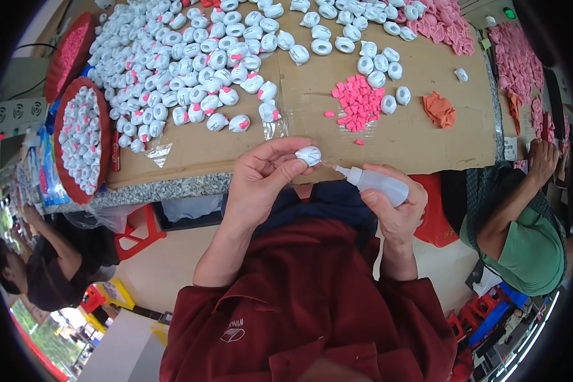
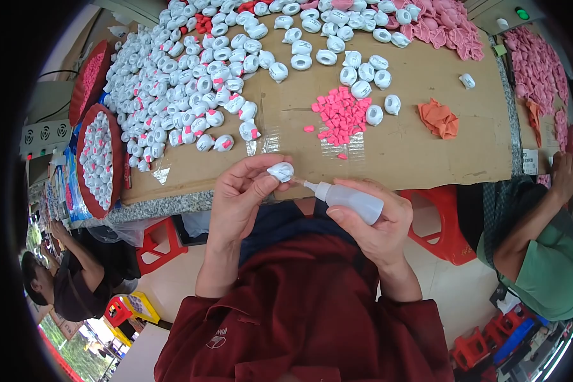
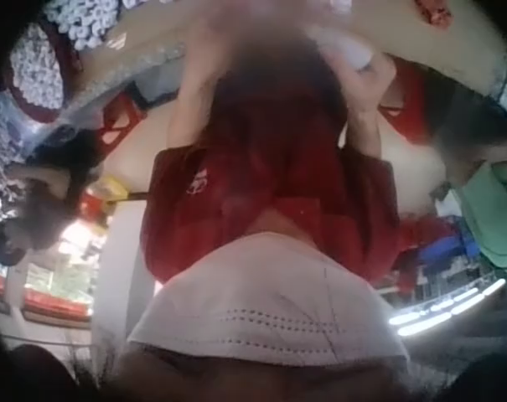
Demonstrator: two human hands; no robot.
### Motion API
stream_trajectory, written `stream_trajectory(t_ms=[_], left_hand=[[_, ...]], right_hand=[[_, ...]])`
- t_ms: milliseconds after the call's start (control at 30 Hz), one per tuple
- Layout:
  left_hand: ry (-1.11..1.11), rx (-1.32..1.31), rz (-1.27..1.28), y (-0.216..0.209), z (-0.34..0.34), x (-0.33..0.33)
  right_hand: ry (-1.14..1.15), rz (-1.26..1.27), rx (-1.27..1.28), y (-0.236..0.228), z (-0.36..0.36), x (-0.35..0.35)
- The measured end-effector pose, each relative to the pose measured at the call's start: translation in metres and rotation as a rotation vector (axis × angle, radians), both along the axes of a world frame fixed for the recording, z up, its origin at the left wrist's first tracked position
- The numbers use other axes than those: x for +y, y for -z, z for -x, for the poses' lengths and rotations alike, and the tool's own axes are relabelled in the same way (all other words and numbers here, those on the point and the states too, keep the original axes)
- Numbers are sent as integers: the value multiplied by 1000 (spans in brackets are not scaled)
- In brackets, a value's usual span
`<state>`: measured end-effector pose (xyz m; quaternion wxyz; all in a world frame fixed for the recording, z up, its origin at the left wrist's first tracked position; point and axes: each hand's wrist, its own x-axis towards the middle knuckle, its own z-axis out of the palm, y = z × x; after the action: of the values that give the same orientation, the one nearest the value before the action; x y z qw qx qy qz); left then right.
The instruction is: Applying glue to small white figures and attaching small pink bows to them.
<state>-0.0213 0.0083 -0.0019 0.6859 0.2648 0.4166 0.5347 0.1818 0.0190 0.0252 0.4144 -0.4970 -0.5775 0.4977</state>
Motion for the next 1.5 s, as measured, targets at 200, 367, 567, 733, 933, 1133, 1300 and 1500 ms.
stream_trajectory(t_ms=[200, 367, 567, 733, 933, 1133, 1300, 1500], left_hand=[[-4, -11, -1, 0, 0, 0], [-17, -9, -6, 0, 0, 0], [-40, -17, 17, 0, -1, 0], [-55, -2, 19, -1, -1, -1], [-55, -7, 15, -1, -1, -1], [-20, -38, 30, -5, 2, -7], [-37, -14, 33, -3, 1, -17], [-3, -20, 35, -2, 0, -20]], right_hand=[[25, 24, 44, -2, 1, 0], [0, 14, 20, -1, 0, 0], [12, 16, 29, -3, -2, 1], [22, 28, 32, -2, -2, 1], [16, -9, 53, 2, -6, 1], [84, 42, 159, 1, 3, 11], [-44, -376, -167, 13, 26, 34], [35, -253, -158, 10, 34, 32]])
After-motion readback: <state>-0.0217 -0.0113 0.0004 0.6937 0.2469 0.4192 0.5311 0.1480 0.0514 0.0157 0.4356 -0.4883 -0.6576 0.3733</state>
